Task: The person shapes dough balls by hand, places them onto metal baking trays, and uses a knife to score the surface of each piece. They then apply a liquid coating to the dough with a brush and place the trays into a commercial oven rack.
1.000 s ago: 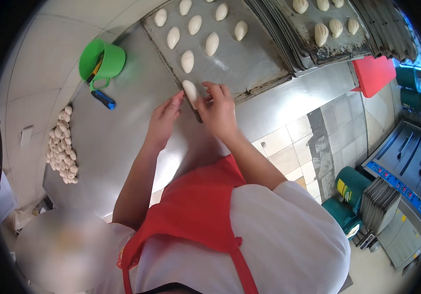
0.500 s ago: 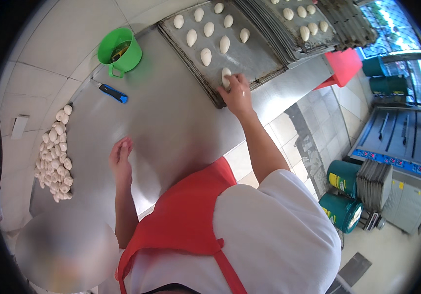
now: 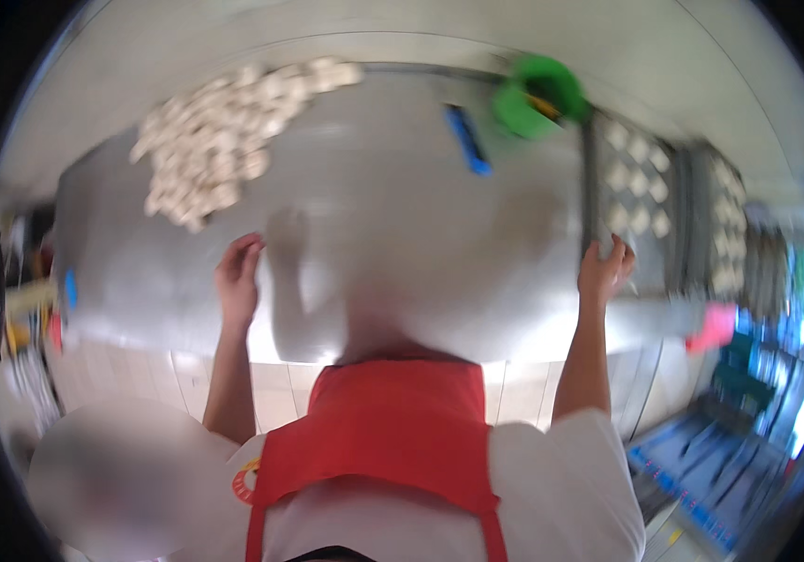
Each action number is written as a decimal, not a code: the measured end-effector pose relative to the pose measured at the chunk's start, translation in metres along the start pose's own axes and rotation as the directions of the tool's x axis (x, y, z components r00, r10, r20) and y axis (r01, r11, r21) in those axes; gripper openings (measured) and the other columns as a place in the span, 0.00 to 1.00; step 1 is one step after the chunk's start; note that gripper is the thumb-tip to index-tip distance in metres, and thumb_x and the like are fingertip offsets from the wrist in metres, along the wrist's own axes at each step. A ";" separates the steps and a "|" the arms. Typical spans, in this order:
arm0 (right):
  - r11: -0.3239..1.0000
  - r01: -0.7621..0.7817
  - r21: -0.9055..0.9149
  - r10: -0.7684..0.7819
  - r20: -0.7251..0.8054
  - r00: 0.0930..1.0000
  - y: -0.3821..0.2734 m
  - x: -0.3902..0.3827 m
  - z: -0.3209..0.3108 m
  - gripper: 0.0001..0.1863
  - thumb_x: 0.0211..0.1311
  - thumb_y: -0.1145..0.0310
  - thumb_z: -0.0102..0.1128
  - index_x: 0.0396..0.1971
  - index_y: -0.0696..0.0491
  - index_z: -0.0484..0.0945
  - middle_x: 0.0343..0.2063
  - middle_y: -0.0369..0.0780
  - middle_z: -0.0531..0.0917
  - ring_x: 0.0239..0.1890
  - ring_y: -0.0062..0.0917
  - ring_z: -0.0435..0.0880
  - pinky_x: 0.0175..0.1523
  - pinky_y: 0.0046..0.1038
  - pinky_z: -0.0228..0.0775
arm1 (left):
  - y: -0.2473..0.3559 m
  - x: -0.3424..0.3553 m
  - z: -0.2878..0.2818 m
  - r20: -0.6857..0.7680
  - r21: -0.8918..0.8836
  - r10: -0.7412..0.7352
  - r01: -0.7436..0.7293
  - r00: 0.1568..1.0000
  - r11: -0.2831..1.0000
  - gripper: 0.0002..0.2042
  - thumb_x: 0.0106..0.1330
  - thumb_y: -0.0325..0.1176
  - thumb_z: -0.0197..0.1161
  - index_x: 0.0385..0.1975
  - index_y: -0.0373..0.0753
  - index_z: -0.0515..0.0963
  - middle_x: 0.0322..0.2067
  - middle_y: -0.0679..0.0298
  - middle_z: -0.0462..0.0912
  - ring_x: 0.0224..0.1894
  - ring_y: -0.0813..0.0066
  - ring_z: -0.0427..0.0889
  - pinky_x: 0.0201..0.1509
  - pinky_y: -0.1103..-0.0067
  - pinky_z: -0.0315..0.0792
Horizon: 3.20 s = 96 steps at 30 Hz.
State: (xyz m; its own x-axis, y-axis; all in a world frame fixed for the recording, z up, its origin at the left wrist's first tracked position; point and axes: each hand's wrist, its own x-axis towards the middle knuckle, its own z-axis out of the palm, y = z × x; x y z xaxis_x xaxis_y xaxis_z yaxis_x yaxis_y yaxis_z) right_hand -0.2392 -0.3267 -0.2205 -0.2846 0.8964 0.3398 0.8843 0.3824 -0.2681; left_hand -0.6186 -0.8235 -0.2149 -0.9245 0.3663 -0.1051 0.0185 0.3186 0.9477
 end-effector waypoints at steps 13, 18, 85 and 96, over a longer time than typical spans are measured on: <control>0.742 0.252 0.621 -0.658 0.603 0.452 -0.545 -0.136 0.119 0.15 0.60 0.59 0.75 0.38 0.54 0.85 0.39 0.47 0.86 0.41 0.45 0.87 0.47 0.39 0.80 | -0.023 0.101 -0.018 -0.239 0.694 0.169 0.047 0.956 0.718 0.14 0.65 0.33 0.69 0.50 0.44 0.79 0.49 0.57 0.80 0.48 0.49 0.85 0.49 0.59 0.80; 0.378 0.164 0.911 -0.724 0.181 0.665 -0.462 -0.149 0.123 0.10 0.58 0.70 0.70 0.35 0.54 0.77 0.31 0.43 0.79 0.34 0.42 0.80 0.41 0.40 0.75 | -0.028 0.081 -0.037 -0.279 0.060 0.157 -0.146 0.947 0.987 0.09 0.67 0.27 0.60 0.46 0.35 0.79 0.41 0.62 0.81 0.41 0.72 0.81 0.44 0.74 0.75; 0.758 0.566 0.325 -0.646 0.251 0.721 0.038 -0.164 -0.007 0.11 0.65 0.62 0.62 0.43 0.50 0.79 0.45 0.43 0.79 0.52 0.39 0.77 0.58 0.42 0.66 | -0.006 -0.144 0.274 0.572 0.476 0.516 -0.770 0.638 0.426 0.19 0.72 0.27 0.55 0.62 0.36 0.74 0.50 0.49 0.78 0.54 0.43 0.76 0.61 0.57 0.70; 0.753 0.555 0.354 -0.646 0.239 0.725 0.008 -0.132 0.011 0.10 0.63 0.61 0.64 0.39 0.49 0.80 0.42 0.41 0.79 0.50 0.37 0.77 0.55 0.41 0.68 | -0.002 -0.109 0.315 0.557 0.475 0.507 -0.753 0.658 0.456 0.20 0.76 0.29 0.52 0.66 0.38 0.72 0.53 0.47 0.76 0.57 0.44 0.74 0.64 0.55 0.68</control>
State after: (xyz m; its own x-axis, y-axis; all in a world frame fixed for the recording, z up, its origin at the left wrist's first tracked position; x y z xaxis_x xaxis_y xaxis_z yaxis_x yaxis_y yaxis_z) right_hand -0.1986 -0.4399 -0.2779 -0.8663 0.4560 0.2041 0.3769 0.8647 -0.3320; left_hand -0.3979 -0.5884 -0.3006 -0.3871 0.8892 0.2439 0.8853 0.2846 0.3677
